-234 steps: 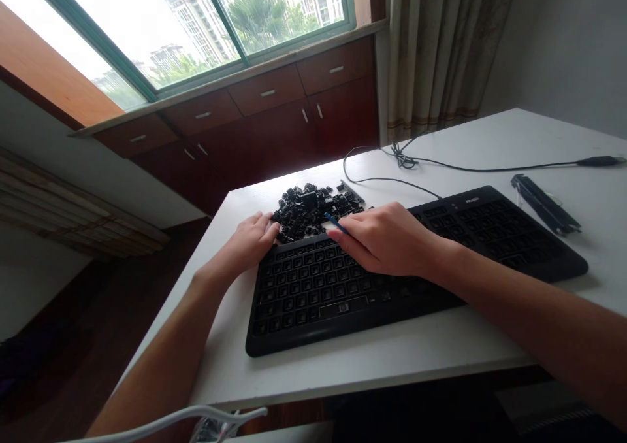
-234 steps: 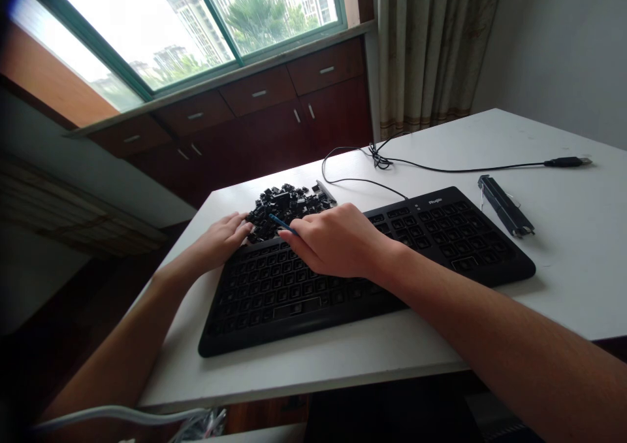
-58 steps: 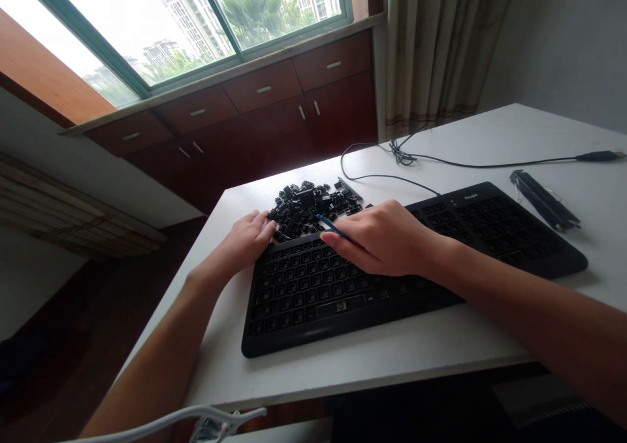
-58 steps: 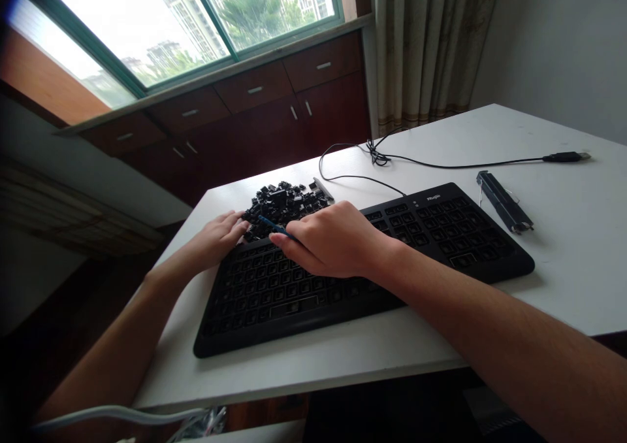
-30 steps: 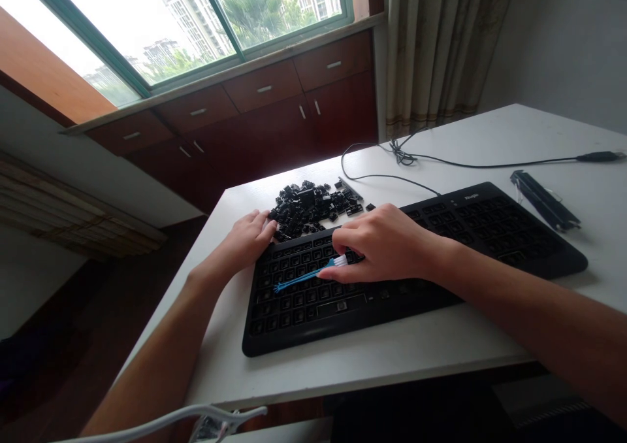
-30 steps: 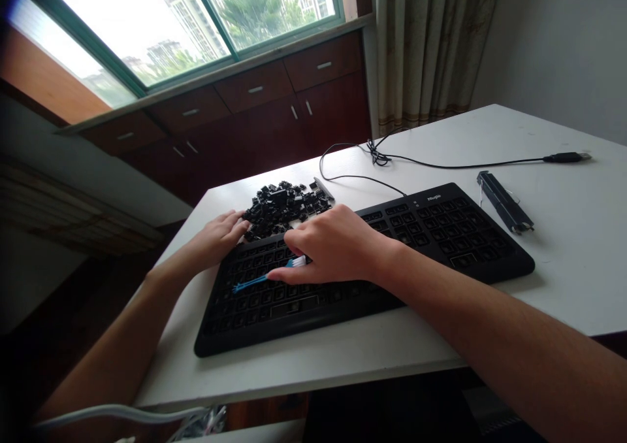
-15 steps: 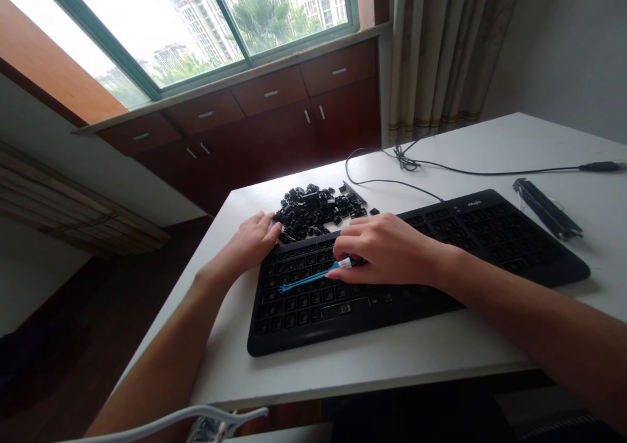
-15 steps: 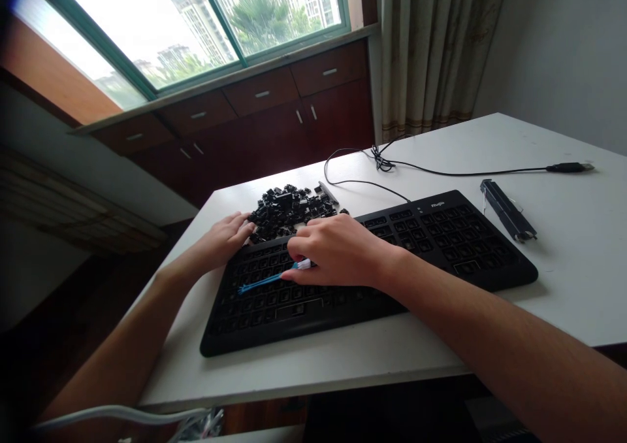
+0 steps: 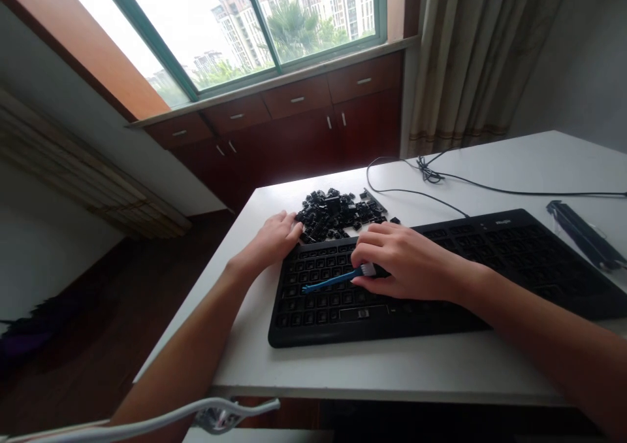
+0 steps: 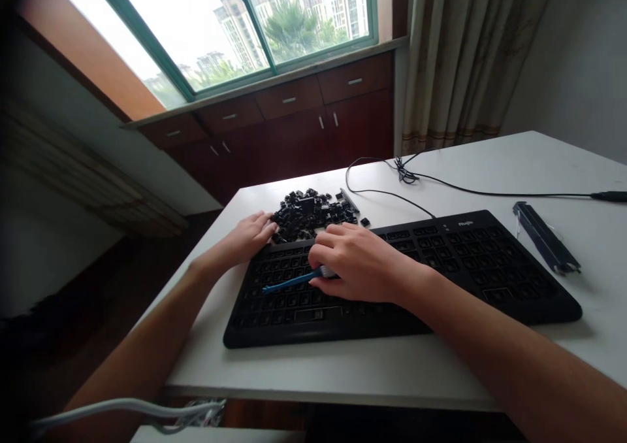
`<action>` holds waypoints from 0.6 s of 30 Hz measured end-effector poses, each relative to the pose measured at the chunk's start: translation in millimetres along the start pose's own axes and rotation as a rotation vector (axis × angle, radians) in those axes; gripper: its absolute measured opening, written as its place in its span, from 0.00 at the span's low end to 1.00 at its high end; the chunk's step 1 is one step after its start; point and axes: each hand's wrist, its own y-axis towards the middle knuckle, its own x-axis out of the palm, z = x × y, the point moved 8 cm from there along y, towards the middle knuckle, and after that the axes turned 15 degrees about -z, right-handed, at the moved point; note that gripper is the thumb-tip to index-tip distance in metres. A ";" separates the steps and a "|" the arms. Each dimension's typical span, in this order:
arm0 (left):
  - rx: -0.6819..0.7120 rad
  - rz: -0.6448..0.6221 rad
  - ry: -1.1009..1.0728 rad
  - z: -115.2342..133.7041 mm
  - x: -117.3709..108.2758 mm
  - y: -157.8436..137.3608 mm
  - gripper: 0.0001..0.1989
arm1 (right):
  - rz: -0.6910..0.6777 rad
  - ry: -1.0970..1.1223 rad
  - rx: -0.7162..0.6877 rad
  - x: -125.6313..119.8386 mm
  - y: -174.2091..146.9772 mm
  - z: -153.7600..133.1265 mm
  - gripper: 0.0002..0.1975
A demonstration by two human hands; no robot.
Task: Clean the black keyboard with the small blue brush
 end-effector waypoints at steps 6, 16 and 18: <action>0.004 0.031 0.053 14.6 -7.0 -8.4 0.21 | 0.064 -0.014 -0.030 0.7 -0.9 -2.6 0.07; -0.117 0.043 -0.162 18.4 -15.7 -15.9 0.23 | 0.164 -0.101 0.056 -5.0 -8.3 12.9 0.13; -0.135 0.062 -0.197 18.4 -16.3 -16.3 0.25 | 0.147 -0.102 0.069 -1.8 -8.5 15.2 0.12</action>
